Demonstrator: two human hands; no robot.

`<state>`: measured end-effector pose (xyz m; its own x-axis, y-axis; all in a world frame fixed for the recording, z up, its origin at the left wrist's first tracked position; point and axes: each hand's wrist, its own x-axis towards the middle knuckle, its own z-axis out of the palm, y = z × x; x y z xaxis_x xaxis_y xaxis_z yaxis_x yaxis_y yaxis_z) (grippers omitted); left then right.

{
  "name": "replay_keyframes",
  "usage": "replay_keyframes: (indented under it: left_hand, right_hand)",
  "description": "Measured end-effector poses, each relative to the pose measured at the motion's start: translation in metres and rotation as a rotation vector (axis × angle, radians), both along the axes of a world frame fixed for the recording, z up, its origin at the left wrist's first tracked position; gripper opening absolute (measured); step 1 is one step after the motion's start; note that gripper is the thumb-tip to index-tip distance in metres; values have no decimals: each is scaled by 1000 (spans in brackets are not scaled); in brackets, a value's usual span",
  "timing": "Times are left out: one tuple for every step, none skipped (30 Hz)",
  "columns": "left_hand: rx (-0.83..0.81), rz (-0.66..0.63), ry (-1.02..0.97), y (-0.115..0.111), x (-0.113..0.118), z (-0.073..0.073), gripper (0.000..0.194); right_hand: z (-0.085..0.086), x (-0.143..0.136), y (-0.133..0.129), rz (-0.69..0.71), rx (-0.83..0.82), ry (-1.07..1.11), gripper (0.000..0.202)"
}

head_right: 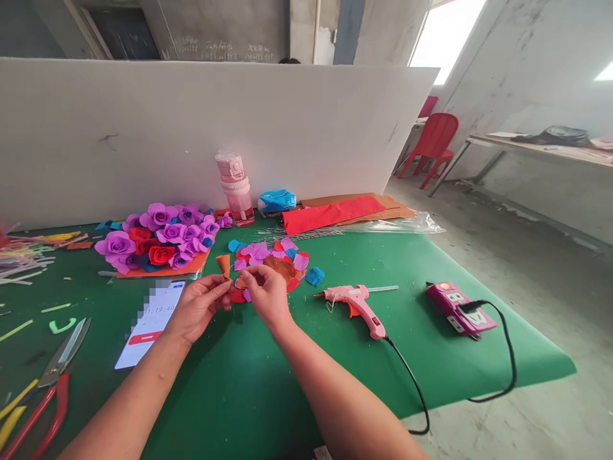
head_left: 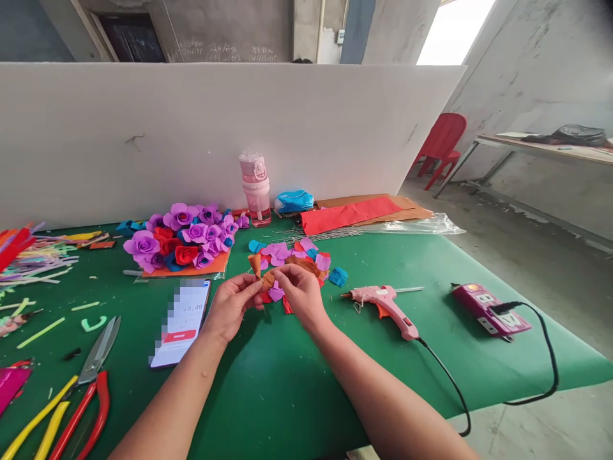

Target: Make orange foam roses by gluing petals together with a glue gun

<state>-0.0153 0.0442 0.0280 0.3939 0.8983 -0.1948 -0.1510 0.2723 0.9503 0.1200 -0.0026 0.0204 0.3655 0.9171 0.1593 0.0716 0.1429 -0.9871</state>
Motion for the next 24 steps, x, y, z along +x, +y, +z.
replay_keyframes:
  left_hand:
    - [10,-15,-4,-1,1,0,24]
    - [23,-32,-6,-2,1,0,24]
    - [37,-50,-7,-3,2,-1,23]
    - [50,-66,-4,-4,2,-2,23]
    - [64,-77,3,-5,3,-2,23]
    - [81,-83,17,-5,3,-3,23]
    - [99,-83,35,-5,3,-4,23]
    - [119,-79,55,-6,4,-5,24]
    - [142,-70,77,-6,4,-5,24]
    - [162,-60,99,-7,5,-6,25]
    - [179,-48,119,-7,6,-6,26]
    - [192,-34,136,-7,7,-6,26]
    - [202,-20,153,-8,8,-7,27]
    - [210,-6,169,-8,8,-7,27]
    - [217,9,185,-9,9,-7,28]
    - [227,23,202,-9,9,-8,28]
    - [241,34,221,-9,9,-9,28]
    - [260,39,240,-9,9,-9,27]
    - [280,38,257,-10,9,-10,26]
    - [301,34,271,-10,9,-11,25]
    - [319,29,280,-9,9,-12,24]
    - [331,24,282,-9,8,-13,23]
    - [332,22,274,-9,8,-13,23]
    - [317,24,254,-9,8,-12,23]
  right_hand:
    - [-2,3,3,51,-21,109,22]
    - [-3,5,5,109,-33,189,23]
    - [-3,6,7,165,-38,242,25]
    - [-3,6,7,213,-38,273,26]
    - [-2,6,7,246,-35,285,26]
    - [-2,5,7,264,-33,286,25]
    - [-2,4,6,270,-31,283,24]
    - [-2,3,6,267,-32,277,24]
    - [-3,2,5,258,-35,267,24]
    - [-4,2,6,243,-42,253,23]
    - [-6,1,6,227,-49,234,23]
    - [-8,1,6,209,-56,211,22]
    - [-11,1,7,186,-62,183,22]
    - [-13,1,7,159,-64,149,21]
    - [-15,1,8,135,-62,112,22]
    - [-17,0,8,118,-58,78,22]
    - [-18,0,8,112,-54,56,23]
    - [-18,0,9,123,-54,59,24]
    - [-18,1,9,149,-58,89,26]
    - [-18,1,9,185,-68,144,27]
    - [-17,2,9,222,-82,213,29]
    - [-16,2,9,254,-95,282,30]
    - [-15,3,9,279,-105,339,32]
    - [-13,4,9,293,-109,379,33]
